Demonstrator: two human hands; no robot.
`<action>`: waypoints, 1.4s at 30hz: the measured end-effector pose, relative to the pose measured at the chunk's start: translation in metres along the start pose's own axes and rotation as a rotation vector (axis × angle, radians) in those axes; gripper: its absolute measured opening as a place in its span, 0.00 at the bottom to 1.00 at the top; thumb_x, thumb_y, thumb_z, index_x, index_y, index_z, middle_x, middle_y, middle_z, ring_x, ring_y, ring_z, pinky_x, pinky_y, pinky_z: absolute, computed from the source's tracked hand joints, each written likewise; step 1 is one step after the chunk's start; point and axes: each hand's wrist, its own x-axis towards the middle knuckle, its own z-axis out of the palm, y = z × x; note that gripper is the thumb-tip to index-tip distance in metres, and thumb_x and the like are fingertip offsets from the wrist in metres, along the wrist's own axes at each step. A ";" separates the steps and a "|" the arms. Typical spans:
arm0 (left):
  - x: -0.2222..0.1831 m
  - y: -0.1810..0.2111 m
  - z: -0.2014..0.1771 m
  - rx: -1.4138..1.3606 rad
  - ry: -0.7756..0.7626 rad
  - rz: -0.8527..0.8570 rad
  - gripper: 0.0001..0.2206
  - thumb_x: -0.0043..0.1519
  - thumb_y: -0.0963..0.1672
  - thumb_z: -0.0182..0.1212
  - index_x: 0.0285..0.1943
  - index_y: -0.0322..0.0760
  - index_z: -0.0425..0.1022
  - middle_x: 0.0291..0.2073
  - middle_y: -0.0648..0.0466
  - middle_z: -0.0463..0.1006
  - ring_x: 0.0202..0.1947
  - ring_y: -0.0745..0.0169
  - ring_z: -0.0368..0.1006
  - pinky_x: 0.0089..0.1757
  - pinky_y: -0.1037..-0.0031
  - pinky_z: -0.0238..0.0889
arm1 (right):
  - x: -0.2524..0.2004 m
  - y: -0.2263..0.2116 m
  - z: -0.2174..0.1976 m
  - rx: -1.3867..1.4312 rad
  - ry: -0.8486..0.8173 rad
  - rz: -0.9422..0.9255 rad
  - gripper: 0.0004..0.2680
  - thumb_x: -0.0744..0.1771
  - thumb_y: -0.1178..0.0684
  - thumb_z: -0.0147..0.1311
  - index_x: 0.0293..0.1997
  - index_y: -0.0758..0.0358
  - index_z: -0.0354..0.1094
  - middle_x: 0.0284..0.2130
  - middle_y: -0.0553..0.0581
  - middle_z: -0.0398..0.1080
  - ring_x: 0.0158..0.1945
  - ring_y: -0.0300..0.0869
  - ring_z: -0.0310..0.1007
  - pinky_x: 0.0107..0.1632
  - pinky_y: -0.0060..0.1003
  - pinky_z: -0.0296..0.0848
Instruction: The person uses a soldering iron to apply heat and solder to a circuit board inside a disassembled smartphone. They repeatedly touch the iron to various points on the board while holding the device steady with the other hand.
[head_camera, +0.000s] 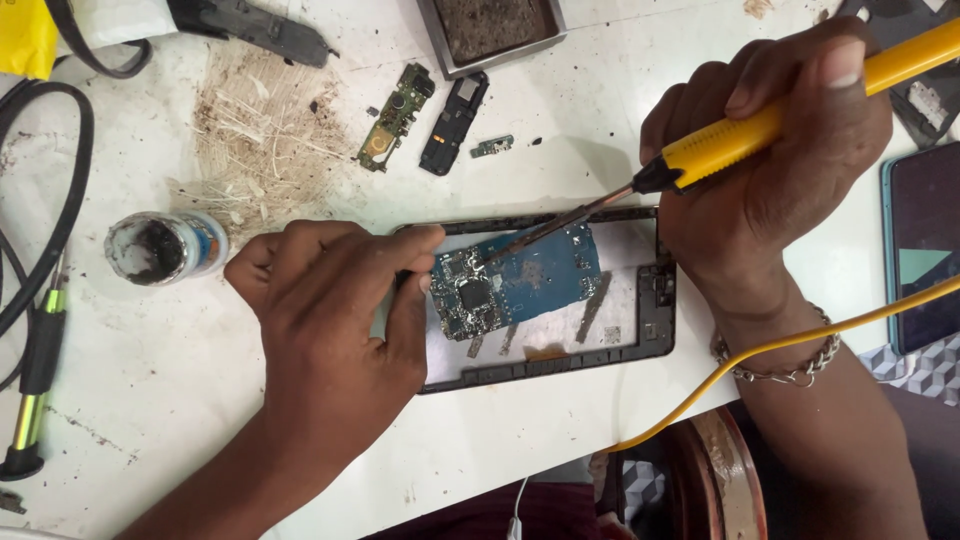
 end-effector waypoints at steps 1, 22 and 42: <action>0.000 0.000 0.000 -0.001 0.001 0.001 0.15 0.59 0.37 0.69 0.54 0.40 0.79 0.40 0.61 0.81 0.46 0.63 0.69 0.55 0.62 0.44 | 0.000 0.001 0.000 -0.005 -0.001 -0.005 0.19 0.78 0.37 0.41 0.40 0.65 0.50 0.21 0.57 0.50 0.15 0.43 0.55 0.24 0.42 0.63; 0.001 0.000 -0.001 -0.018 -0.011 -0.002 0.16 0.59 0.36 0.68 0.55 0.40 0.78 0.39 0.62 0.81 0.45 0.64 0.69 0.55 0.62 0.44 | -0.004 0.006 -0.007 0.100 0.055 0.095 0.20 0.78 0.37 0.47 0.40 0.66 0.52 0.25 0.57 0.54 0.15 0.44 0.55 0.25 0.43 0.59; 0.000 0.000 0.000 -0.026 -0.012 0.008 0.18 0.57 0.36 0.66 0.56 0.40 0.77 0.38 0.64 0.80 0.45 0.64 0.70 0.55 0.62 0.45 | -0.006 0.006 -0.005 0.231 0.132 0.238 0.20 0.75 0.38 0.48 0.33 0.63 0.51 0.21 0.55 0.52 0.16 0.42 0.51 0.25 0.44 0.57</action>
